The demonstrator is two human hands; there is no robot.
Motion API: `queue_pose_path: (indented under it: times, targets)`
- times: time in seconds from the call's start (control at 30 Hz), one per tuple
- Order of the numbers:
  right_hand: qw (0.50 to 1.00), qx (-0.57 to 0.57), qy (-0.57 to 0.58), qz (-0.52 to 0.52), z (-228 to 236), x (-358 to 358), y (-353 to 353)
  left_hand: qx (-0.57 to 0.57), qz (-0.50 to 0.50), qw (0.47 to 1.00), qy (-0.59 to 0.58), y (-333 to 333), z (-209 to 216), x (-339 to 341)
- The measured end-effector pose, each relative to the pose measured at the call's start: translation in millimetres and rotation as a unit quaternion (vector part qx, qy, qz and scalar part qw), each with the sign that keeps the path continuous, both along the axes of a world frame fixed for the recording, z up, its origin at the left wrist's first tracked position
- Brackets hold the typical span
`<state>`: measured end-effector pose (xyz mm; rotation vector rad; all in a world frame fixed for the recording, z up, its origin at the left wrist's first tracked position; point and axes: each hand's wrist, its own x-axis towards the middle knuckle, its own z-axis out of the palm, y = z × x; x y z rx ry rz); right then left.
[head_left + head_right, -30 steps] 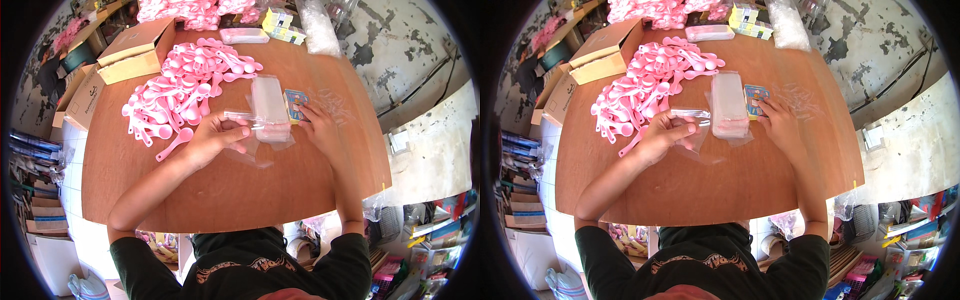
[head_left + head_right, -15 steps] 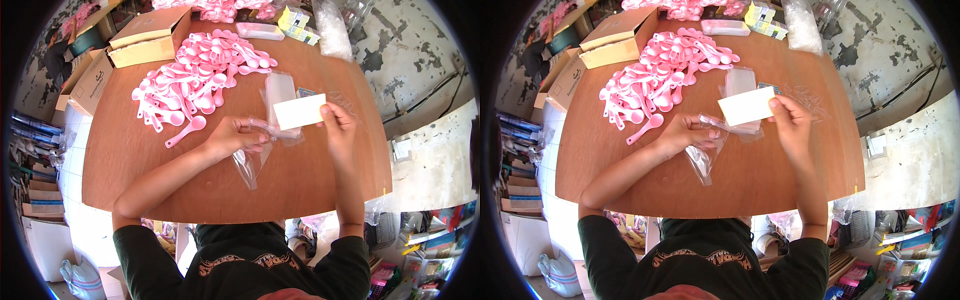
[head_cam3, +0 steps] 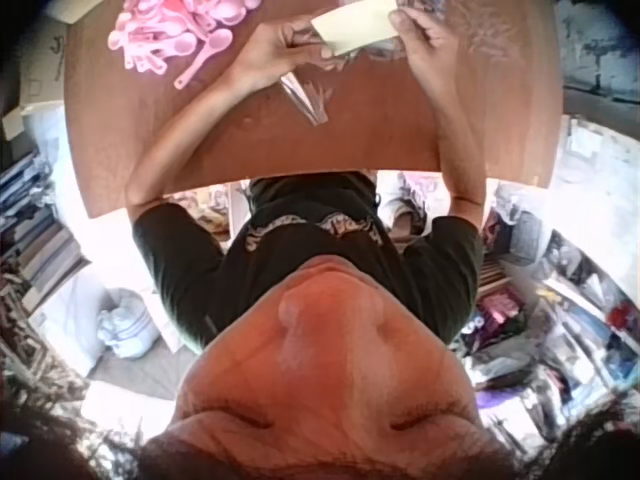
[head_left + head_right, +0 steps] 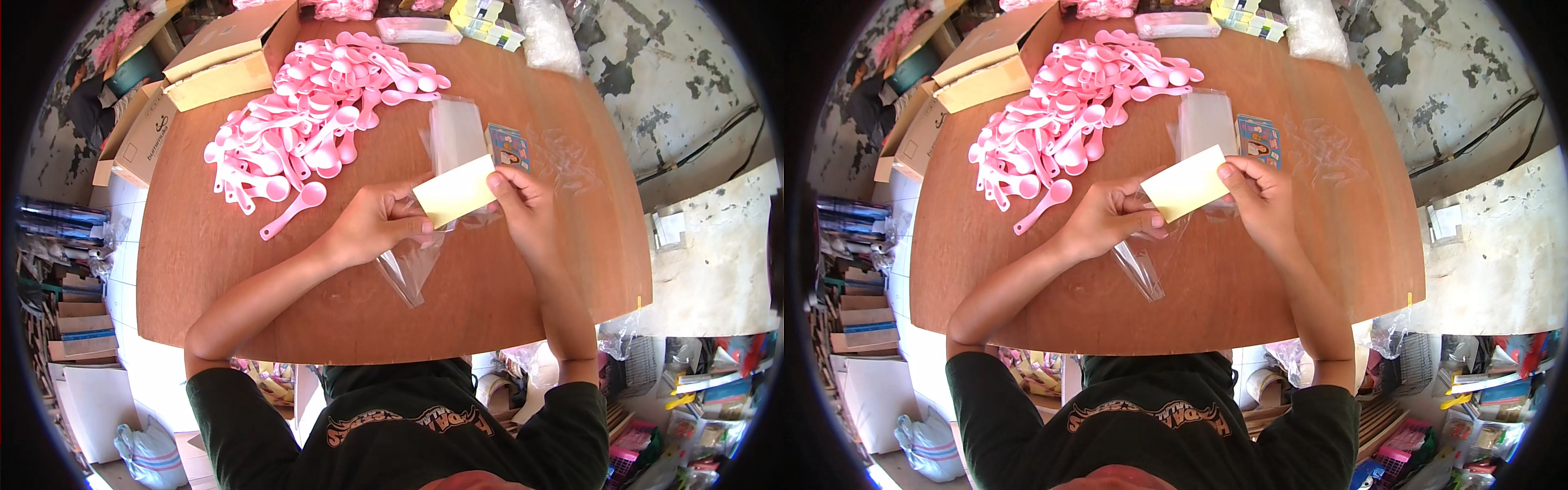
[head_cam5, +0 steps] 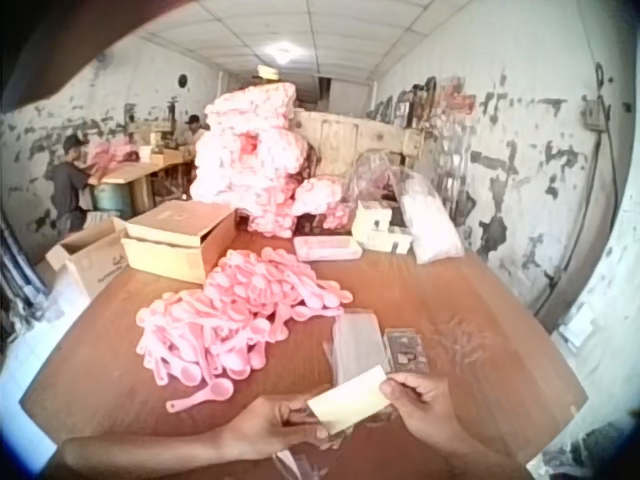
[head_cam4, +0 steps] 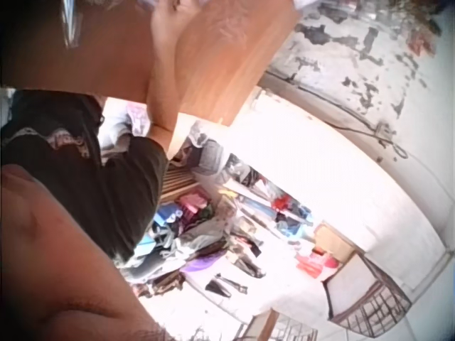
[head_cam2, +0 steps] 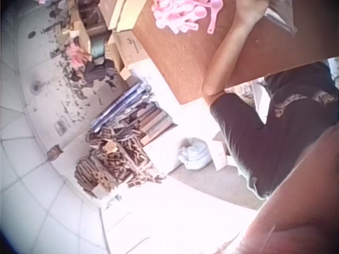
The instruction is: The person packages souvenir items by placing plastic spoons, paper backing cards, and printed cards into clear plastic sleeves by hand.
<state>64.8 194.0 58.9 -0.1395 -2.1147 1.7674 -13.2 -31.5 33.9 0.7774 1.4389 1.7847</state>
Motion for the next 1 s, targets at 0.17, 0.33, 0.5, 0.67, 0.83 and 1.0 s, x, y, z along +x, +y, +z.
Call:
queue_pose_path:
  times: [0.17, 0.33, 0.5, 0.67, 0.83, 1.0]
  targets:
    - [0.988, 0.067, -0.077, 0.112, 5, 5, 1, -0.050, 0.002, 0.998, 0.035, -2, -6, -3]
    - [0.977, 0.140, -0.054, 0.151, -16, 5, -8, -0.078, -0.020, 0.993, 0.082, 1, -3, 3]
    - [0.994, 0.082, -0.003, 0.079, -17, 6, -11, -0.065, -0.074, 0.994, 0.048, -7, 4, -10]
    - [0.998, 0.010, 0.027, 0.059, -24, 7, -11, -0.078, -0.086, 0.993, 0.025, -3, -3, -6]
    - [0.970, 0.130, 0.081, 0.190, -31, 5, -18, -0.065, -0.003, 0.994, 0.086, 1, -5, 3]
    - [0.968, 0.113, 0.039, 0.219, -31, 6, -23, -0.053, 0.013, 0.989, 0.140, 0, -7, -2]
